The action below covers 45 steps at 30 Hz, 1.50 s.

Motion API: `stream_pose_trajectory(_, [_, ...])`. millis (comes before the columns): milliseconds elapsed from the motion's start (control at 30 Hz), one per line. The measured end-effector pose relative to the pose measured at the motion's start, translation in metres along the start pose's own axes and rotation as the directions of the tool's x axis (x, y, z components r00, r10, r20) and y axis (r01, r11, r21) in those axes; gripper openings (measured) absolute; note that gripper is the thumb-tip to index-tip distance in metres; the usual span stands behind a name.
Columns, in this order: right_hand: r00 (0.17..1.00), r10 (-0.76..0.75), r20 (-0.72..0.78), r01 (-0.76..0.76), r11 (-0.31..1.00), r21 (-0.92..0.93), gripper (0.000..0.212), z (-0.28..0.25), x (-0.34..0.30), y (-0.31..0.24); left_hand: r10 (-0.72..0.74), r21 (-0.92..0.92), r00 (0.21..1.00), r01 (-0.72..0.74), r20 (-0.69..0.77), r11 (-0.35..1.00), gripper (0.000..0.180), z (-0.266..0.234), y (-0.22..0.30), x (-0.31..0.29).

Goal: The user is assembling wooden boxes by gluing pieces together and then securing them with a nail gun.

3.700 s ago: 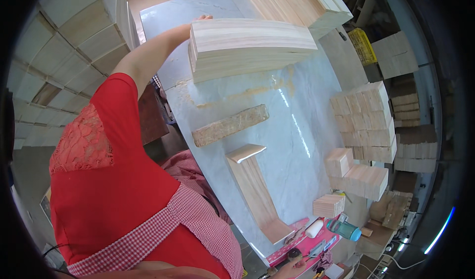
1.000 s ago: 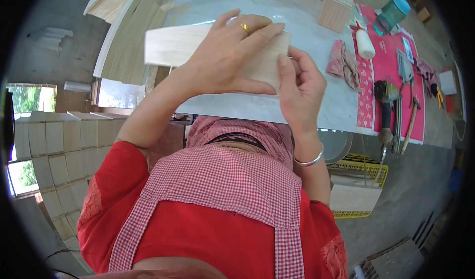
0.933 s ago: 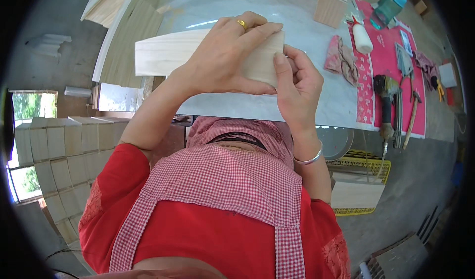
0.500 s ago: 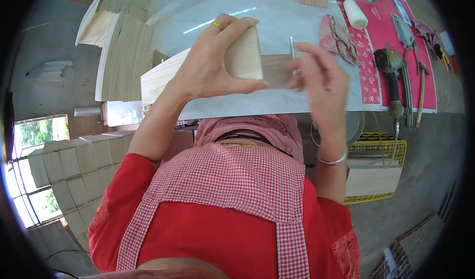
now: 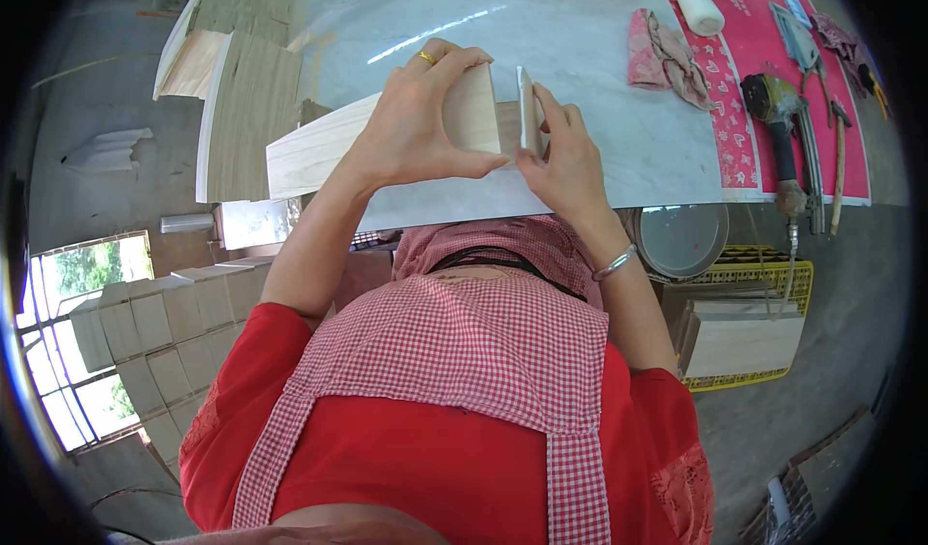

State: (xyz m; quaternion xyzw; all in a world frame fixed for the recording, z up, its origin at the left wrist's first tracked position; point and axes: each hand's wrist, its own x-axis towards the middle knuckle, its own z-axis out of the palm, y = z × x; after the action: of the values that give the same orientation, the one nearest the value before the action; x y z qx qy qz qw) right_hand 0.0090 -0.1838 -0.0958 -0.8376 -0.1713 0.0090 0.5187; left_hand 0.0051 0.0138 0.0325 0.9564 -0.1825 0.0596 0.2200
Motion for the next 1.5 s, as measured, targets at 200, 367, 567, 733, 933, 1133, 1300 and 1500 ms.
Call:
stream_pose_trajectory(200, [0.999, 0.019, 0.031, -0.018, 0.999, -0.043, 0.087, 0.002, 0.002, -0.004, 0.027, -0.037, 0.999, -0.026, 0.025, 0.999, 0.093, 0.015, -0.005, 0.007])
stream_pose_trajectory(367, [1.0, -0.008, 0.004, 0.008, 0.997, -0.072, 0.086, 0.001, 0.0, -0.004, 0.062, -0.027, 0.997, -0.061, 0.053, 0.998, 0.095, 0.023, -0.007, 0.016])
stream_pose_trajectory(567, [1.0, 0.007, 0.02, -0.006, 0.998, -0.066, 0.085, 0.004, 0.002, -0.004, 0.041, -0.008, 0.996, -0.041, 0.083, 0.999, 0.095, 0.025, -0.011, 0.019])
stream_pose_trajectory(733, [1.0, 0.006, 0.026, -0.005, 0.999, -0.051, 0.086, 0.003, 0.003, -0.003, 0.048, -0.008, 0.995, -0.047, 0.089, 0.999, 0.094, 0.026, -0.012, 0.02])
stream_pose_trajectory(933, [0.999, 0.014, 0.041, -0.011, 0.998, -0.068, 0.089, 0.003, 0.002, -0.003, 0.047, -0.006, 0.994, -0.046, 0.099, 0.999, 0.093, 0.026, -0.011, 0.02])
stream_pose_trajectory(1133, [0.997, 0.034, 0.067, -0.029, 0.998, -0.063, 0.089, 0.002, 0.002, -0.003, 0.052, -0.026, 0.994, -0.049, 0.099, 0.998, 0.093, 0.028, -0.014, 0.02])
stream_pose_trajectory(1300, [0.999, -0.048, 0.024, 0.044, 0.99, 0.132, 0.096, -0.004, 0.005, -0.011, 0.044, -0.023, 0.994, -0.042, 0.104, 0.999, 0.091, 0.028, -0.016, 0.021])
stream_pose_trajectory(1500, [0.987, -0.159, 0.01, 0.155, 0.971, 0.18, 0.094, -0.013, 0.014, -0.024, 0.027, -0.032, 0.993, -0.023, 0.113, 0.999, 0.091, 0.028, -0.016, 0.021])
